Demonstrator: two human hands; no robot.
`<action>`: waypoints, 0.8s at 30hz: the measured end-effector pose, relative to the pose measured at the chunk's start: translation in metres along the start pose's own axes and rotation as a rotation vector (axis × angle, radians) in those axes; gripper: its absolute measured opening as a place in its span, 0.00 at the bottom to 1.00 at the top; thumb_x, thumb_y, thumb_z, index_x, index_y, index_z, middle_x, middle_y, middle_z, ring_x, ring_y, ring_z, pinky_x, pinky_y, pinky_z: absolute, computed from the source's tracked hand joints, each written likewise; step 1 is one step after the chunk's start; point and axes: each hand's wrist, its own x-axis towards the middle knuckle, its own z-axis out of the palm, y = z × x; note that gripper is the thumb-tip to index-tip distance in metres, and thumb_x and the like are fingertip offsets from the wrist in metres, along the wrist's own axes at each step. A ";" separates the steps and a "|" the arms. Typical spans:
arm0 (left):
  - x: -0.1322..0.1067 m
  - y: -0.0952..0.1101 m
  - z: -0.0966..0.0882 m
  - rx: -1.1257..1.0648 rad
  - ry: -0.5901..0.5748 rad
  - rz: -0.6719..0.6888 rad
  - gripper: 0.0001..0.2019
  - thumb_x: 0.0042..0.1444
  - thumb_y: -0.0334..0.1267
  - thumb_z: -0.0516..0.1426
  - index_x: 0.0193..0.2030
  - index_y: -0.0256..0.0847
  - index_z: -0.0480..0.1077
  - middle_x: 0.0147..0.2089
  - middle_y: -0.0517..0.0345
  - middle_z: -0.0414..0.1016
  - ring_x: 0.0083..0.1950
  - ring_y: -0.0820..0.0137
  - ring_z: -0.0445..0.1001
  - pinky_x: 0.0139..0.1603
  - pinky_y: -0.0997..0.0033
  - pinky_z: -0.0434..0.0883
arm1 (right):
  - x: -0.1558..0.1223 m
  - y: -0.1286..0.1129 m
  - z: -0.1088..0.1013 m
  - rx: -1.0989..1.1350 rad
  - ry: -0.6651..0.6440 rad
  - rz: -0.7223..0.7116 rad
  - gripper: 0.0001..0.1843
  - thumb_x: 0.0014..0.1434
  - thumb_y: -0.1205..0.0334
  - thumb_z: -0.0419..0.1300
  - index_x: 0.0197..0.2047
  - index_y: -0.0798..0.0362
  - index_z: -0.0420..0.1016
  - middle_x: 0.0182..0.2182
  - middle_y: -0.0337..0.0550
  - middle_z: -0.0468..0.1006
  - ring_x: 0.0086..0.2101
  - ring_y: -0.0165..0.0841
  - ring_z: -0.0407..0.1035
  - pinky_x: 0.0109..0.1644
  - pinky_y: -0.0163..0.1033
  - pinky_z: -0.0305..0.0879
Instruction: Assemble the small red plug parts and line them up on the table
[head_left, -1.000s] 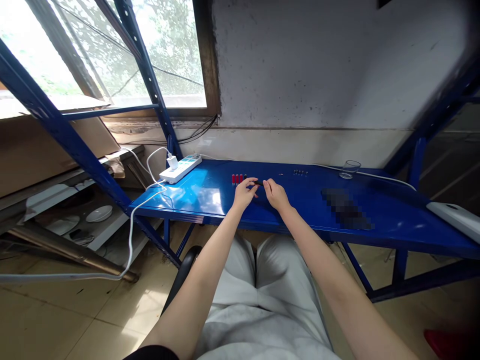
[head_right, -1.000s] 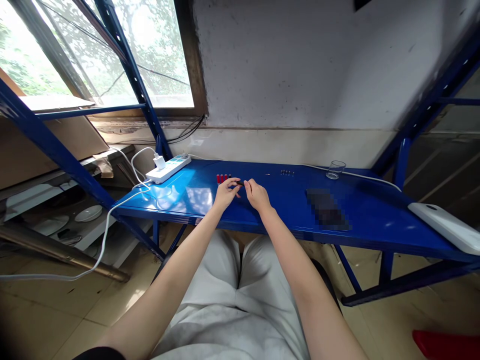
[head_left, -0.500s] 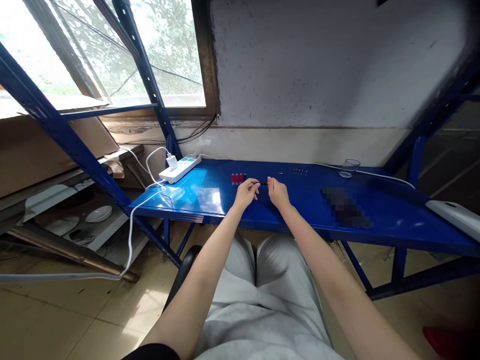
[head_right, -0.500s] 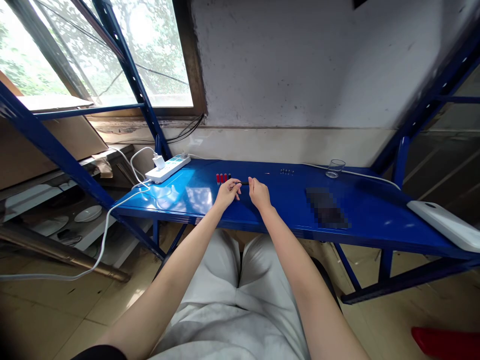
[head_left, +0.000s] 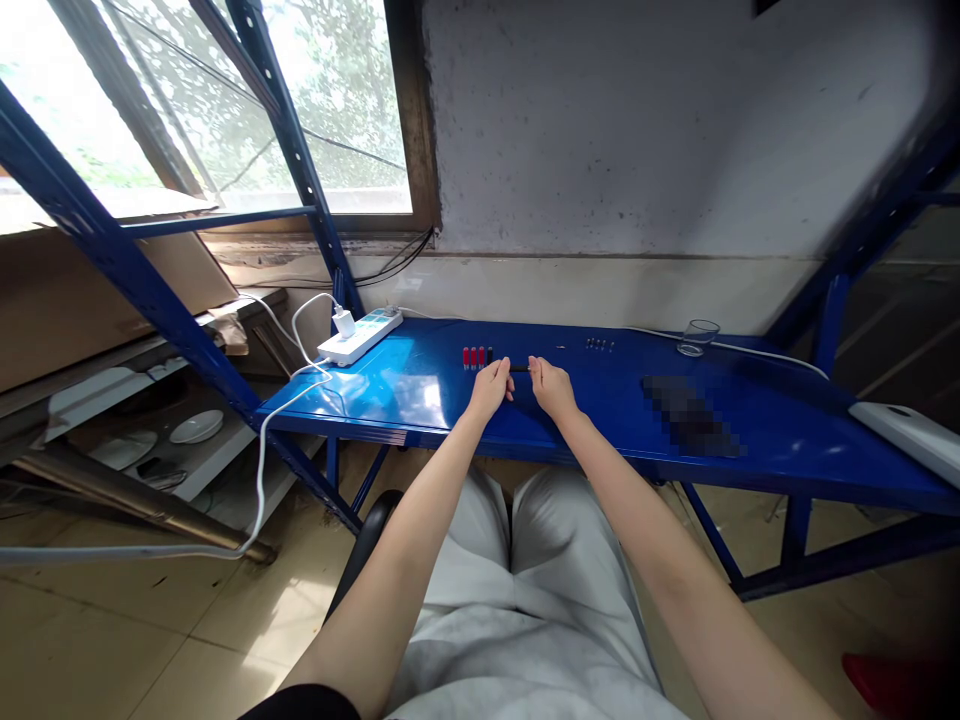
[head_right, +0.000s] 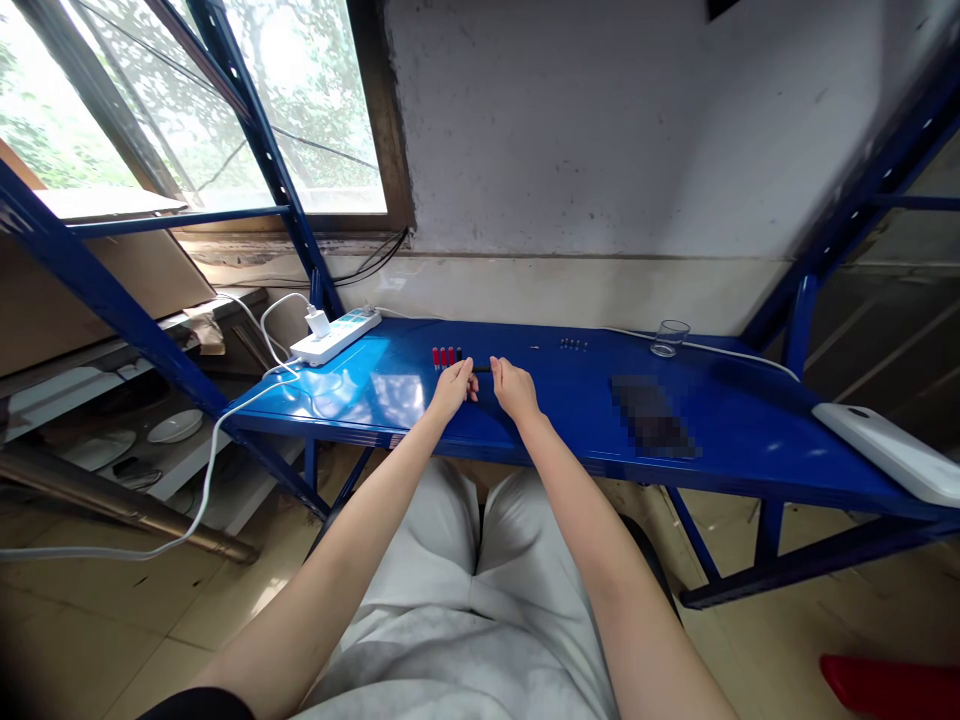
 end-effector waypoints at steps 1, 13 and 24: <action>0.000 0.001 0.000 0.000 0.004 -0.005 0.23 0.58 0.53 0.44 0.22 0.37 0.60 0.20 0.62 0.66 0.17 0.79 0.65 0.22 0.78 0.61 | 0.000 0.000 0.000 0.003 -0.002 -0.001 0.30 0.64 0.46 0.30 0.28 0.53 0.64 0.20 0.45 0.69 0.21 0.31 0.62 0.25 0.35 0.47; -0.003 0.010 -0.004 -0.051 -0.002 -0.091 0.27 0.56 0.55 0.46 0.15 0.37 0.61 0.15 0.57 0.66 0.15 0.77 0.64 0.22 0.75 0.61 | -0.001 0.001 0.000 0.011 0.002 -0.025 0.29 0.64 0.47 0.30 0.27 0.52 0.62 0.19 0.43 0.66 0.20 0.31 0.60 0.25 0.35 0.48; 0.001 0.004 -0.002 -0.105 0.013 -0.119 0.27 0.55 0.58 0.46 0.18 0.36 0.62 0.18 0.57 0.68 0.17 0.78 0.65 0.20 0.78 0.58 | -0.001 -0.002 -0.005 0.038 -0.005 -0.013 0.28 0.64 0.45 0.32 0.26 0.52 0.61 0.20 0.43 0.68 0.21 0.31 0.62 0.26 0.34 0.49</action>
